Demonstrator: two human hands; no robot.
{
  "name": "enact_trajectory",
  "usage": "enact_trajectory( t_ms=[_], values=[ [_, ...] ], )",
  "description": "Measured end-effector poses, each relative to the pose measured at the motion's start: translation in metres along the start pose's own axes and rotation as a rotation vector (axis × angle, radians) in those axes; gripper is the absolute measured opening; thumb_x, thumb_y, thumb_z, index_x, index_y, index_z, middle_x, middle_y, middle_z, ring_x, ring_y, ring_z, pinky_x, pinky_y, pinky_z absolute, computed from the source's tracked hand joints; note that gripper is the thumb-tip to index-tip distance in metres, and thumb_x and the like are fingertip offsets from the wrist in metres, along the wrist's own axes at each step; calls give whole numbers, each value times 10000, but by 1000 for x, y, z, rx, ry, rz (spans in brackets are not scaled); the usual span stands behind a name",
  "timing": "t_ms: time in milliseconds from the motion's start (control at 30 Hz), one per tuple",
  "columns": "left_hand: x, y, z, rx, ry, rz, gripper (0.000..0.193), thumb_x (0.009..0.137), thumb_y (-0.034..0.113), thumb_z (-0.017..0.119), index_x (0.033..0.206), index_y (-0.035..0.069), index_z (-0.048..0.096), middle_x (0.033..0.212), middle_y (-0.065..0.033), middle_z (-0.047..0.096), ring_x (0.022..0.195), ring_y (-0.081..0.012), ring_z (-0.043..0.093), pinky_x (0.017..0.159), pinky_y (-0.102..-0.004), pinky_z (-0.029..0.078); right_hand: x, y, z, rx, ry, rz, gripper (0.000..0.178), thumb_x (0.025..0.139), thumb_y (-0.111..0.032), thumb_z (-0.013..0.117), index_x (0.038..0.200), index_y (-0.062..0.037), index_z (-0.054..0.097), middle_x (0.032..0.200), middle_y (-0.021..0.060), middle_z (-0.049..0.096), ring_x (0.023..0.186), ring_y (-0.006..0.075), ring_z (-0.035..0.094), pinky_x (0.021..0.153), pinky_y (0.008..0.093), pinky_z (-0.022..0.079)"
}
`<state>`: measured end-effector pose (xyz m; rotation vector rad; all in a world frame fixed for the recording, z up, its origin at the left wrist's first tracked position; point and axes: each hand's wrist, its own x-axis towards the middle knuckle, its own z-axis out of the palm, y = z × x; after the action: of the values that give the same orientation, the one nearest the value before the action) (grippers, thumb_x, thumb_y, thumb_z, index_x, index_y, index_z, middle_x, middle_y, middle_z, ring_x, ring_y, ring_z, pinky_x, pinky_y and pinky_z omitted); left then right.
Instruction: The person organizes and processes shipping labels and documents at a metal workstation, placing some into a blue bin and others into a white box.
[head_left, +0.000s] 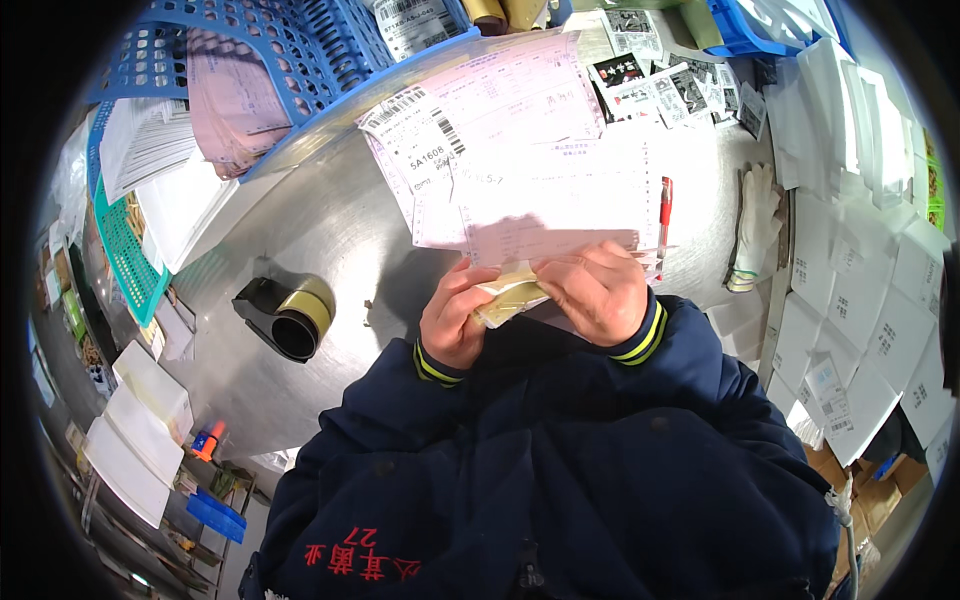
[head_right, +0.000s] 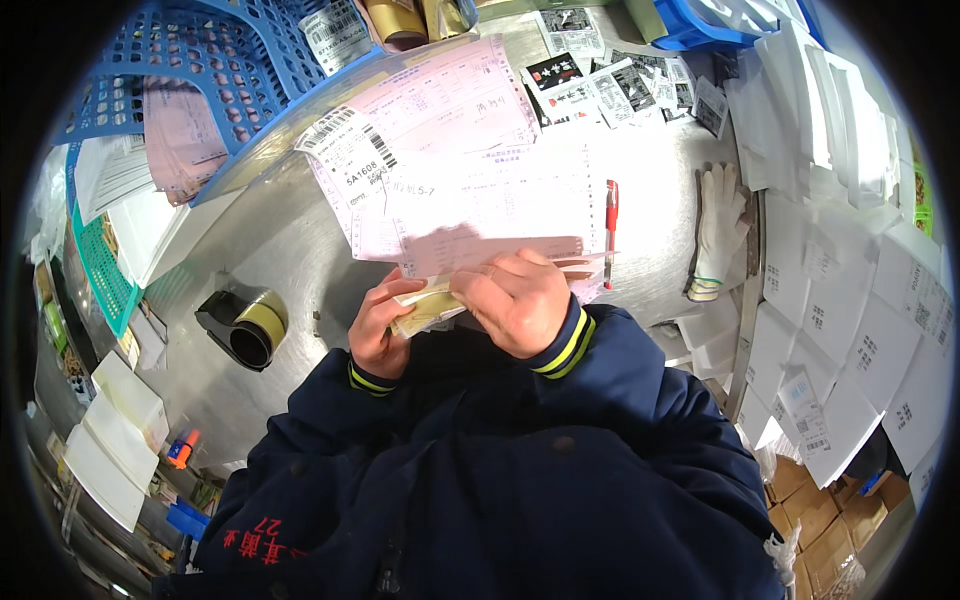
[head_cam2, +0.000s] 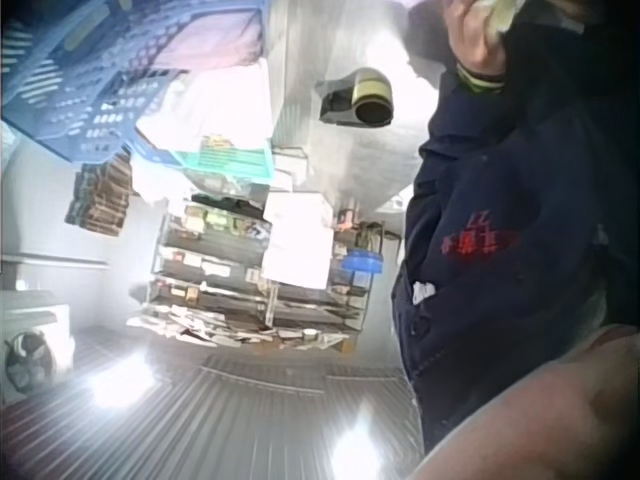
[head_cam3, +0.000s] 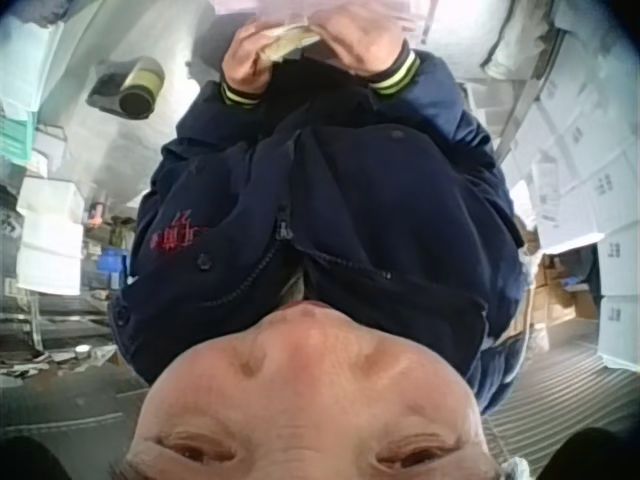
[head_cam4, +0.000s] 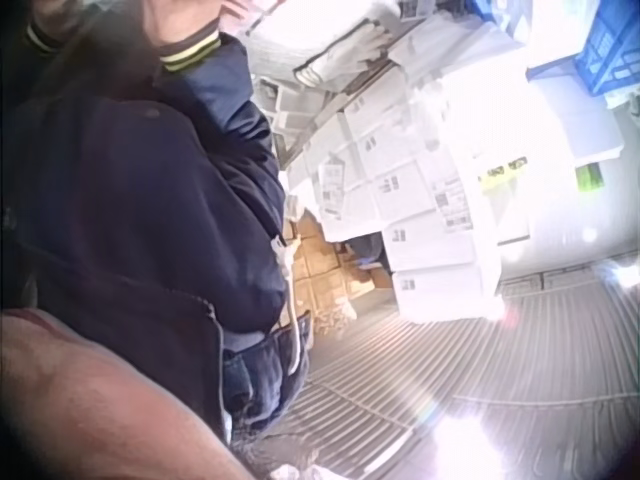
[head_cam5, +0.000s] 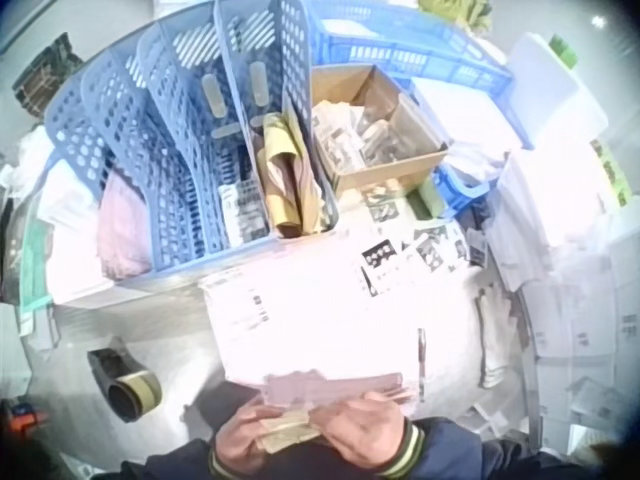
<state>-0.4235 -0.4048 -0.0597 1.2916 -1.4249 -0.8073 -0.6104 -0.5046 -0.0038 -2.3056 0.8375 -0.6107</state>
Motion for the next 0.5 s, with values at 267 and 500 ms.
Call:
enact_trajectory(
  t_ms=[267, 500],
  values=[
    [-18, -5, -3, 15, 53, -193, 269, 782, -81, 597, 1024, -17, 497, 998, -186, 581, 889, -249, 605, 795, -324, 482, 20, 10, -1, 191, -92, 81, 108, 734, -60, 646, 838, -49, 619, 749, 75, 619, 656, 253, 587, 583, 337, 457],
    [-4, 3, -3, 101, 17, -334, 204, 804, -36, 618, 998, -58, 557, 904, -124, 598, 780, -181, 595, 712, -251, 463, 53, 67, 21, -51, -50, 193, 273, 695, -109, 689, 945, -40, 606, 858, 116, 614, 800, 299, 567, 716, 369, 467]
  ],
)
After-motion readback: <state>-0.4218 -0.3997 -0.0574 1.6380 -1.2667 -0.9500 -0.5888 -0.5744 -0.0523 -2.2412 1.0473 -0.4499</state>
